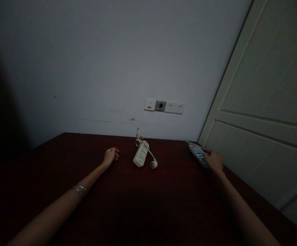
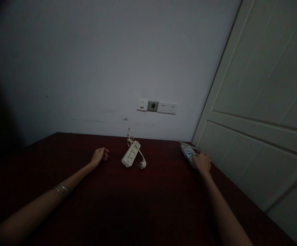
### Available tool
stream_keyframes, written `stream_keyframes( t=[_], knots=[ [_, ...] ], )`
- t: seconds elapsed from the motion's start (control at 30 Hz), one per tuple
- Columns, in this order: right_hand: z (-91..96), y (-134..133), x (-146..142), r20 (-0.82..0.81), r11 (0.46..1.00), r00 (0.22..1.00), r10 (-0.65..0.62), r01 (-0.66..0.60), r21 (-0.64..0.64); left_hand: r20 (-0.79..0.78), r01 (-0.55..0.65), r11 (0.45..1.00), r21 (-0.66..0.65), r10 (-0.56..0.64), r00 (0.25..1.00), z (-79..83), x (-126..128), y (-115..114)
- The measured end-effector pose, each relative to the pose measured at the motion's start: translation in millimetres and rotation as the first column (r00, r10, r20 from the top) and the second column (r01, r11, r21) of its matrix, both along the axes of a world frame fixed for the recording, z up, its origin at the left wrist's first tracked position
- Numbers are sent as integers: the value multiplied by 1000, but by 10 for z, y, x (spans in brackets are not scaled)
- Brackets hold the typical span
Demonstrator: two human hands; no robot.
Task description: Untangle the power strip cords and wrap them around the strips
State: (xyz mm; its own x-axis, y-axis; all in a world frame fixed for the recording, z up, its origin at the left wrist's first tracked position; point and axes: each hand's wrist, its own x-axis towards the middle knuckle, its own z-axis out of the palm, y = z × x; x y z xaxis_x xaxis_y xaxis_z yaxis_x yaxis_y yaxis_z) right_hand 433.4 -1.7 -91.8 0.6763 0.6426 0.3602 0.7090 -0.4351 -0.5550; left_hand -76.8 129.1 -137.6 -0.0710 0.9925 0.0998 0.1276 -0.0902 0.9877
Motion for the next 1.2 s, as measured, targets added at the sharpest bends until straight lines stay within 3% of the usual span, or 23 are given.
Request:
stream_keyframes(
  t=[0.13, 0.27, 0.37, 0.47, 0.67, 0.83, 1.0, 1.2],
  knots=[
    [189, 151, -597, 52, 959, 958, 283, -284, 18, 11, -30, 999, -39, 31, 999, 68, 96, -27],
    [202, 357, -1332, 4, 827, 827, 562, -562, 16, -31, 31, 997, -69, -33, 999, 161, 383, -66],
    [104, 490, -1838, -59, 742, 742, 668, -670, -22, -96, 111, 990, -87, -119, 988, 213, 663, -78],
    [-13, 605, -2178, -120, 721, 725, 678, -688, -81, -167, 135, 986, -100, -151, 974, 226, 885, -66],
    [-186, 683, -2338, -236, 768, 778, 582, -622, -154, -190, 205, 970, -130, -227, 955, 194, 1105, -76],
    [-194, 607, -2302, -322, 788, 757, 568, -613, -52, -82, 255, 964, -79, -261, 962, 207, 1159, -165],
    [15, 521, -2316, -395, 751, 649, 650, -630, 199, 69, 249, 969, -2, -248, 966, 261, 1047, -317],
    [283, 244, -2495, -494, 636, 421, 760, -635, 439, 197, 213, 974, 82, -225, 954, 337, 838, -502]
  ],
)
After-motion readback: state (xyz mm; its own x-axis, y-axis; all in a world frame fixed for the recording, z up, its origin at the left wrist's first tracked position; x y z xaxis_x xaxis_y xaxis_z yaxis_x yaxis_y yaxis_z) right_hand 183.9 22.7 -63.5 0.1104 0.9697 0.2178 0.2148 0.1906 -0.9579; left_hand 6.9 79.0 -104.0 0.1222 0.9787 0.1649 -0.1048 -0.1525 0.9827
